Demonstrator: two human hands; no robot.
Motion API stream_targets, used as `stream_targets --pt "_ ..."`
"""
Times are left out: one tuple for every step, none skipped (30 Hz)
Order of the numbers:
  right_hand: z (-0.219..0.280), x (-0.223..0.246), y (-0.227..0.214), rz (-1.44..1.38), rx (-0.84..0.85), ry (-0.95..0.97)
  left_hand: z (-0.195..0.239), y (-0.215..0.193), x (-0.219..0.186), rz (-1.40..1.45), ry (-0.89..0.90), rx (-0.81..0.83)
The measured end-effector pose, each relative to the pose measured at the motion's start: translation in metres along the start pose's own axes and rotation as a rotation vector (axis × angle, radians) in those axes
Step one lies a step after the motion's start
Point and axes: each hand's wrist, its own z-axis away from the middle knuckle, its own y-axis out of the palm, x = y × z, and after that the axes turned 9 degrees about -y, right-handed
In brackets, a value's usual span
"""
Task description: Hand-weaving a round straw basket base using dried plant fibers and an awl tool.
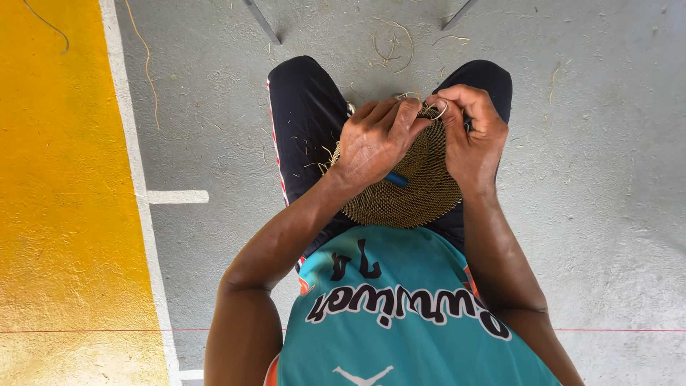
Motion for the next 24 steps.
stream_targets --pt "0.001 -0.001 -0.001 0.001 -0.002 0.000 0.000 0.001 0.000 0.001 0.002 0.001" --pt "0.002 -0.002 -0.001 -0.012 0.004 0.003 0.000 0.002 0.000 0.007 0.009 -0.006" --pt "0.003 -0.003 -0.001 -0.026 0.014 0.005 0.000 0.002 0.000 0.010 0.014 -0.014" --pt "0.002 -0.001 -0.002 -0.027 0.014 0.005 -0.001 0.000 -0.001 0.010 0.013 -0.014" --pt "0.002 0.001 -0.003 -0.034 0.029 0.031 -0.002 -0.001 -0.002 0.010 0.005 -0.008" --pt "0.001 0.003 -0.004 -0.041 0.043 0.057 -0.003 -0.002 -0.002 0.010 -0.002 -0.003" --pt "-0.002 0.002 -0.006 -0.043 0.044 0.056 -0.006 -0.005 -0.003 0.009 -0.003 -0.003" --pt "-0.005 0.001 -0.008 -0.015 0.102 0.038 -0.008 -0.008 -0.003 0.003 -0.004 0.012" --pt "-0.006 0.001 -0.012 0.015 0.157 0.025 -0.010 -0.011 -0.004 0.002 -0.003 0.031" --pt "-0.009 0.002 -0.013 0.016 0.156 0.031 -0.009 -0.009 -0.003 0.005 -0.004 0.036" --pt "-0.013 0.003 -0.013 -0.009 0.187 0.051 -0.009 -0.007 -0.001 0.009 0.012 0.033" --pt "-0.017 0.004 -0.014 -0.034 0.218 0.071 -0.009 -0.006 0.001 0.012 0.027 0.030" --pt "-0.017 0.000 -0.014 -0.034 0.217 0.072 -0.008 -0.005 0.001 0.013 0.028 0.031" --pt "-0.017 -0.004 -0.014 -0.050 0.243 0.096 -0.007 -0.005 0.002 0.020 0.024 0.022" --pt "-0.018 -0.008 -0.014 -0.062 0.267 0.118 -0.008 -0.004 0.003 0.029 0.024 0.011" --pt "-0.020 -0.008 -0.015 -0.059 0.263 0.116 -0.009 -0.005 0.003 0.031 0.029 0.009" --pt "-0.021 -0.007 -0.017 -0.124 0.277 0.113 -0.009 -0.006 0.002 0.029 0.017 0.039" --pt "-0.023 -0.006 -0.018 -0.188 0.291 0.110 -0.009 -0.006 0.002 0.026 0.006 0.068" --pt "-0.020 -0.009 -0.016 -0.186 0.293 0.113 -0.008 -0.004 0.003 0.029 0.003 0.069" --pt "-0.018 -0.013 -0.015 -0.164 0.269 0.117 -0.008 -0.002 0.003 0.032 0.006 0.059" --pt "-0.018 -0.016 -0.012 -0.142 0.244 0.117 -0.009 0.000 0.005 0.034 0.012 0.046" --pt "-0.018 -0.019 -0.011 -0.141 0.245 0.116 -0.010 -0.001 0.005 0.034 0.012 0.044" --pt "-0.017 -0.021 -0.012 -0.050 0.261 0.057 -0.011 -0.001 0.005 0.026 0.013 0.037" --pt "-0.016 -0.023 -0.012 0.042 0.278 -0.001 -0.012 -0.001 0.005 0.017 0.015 0.030"
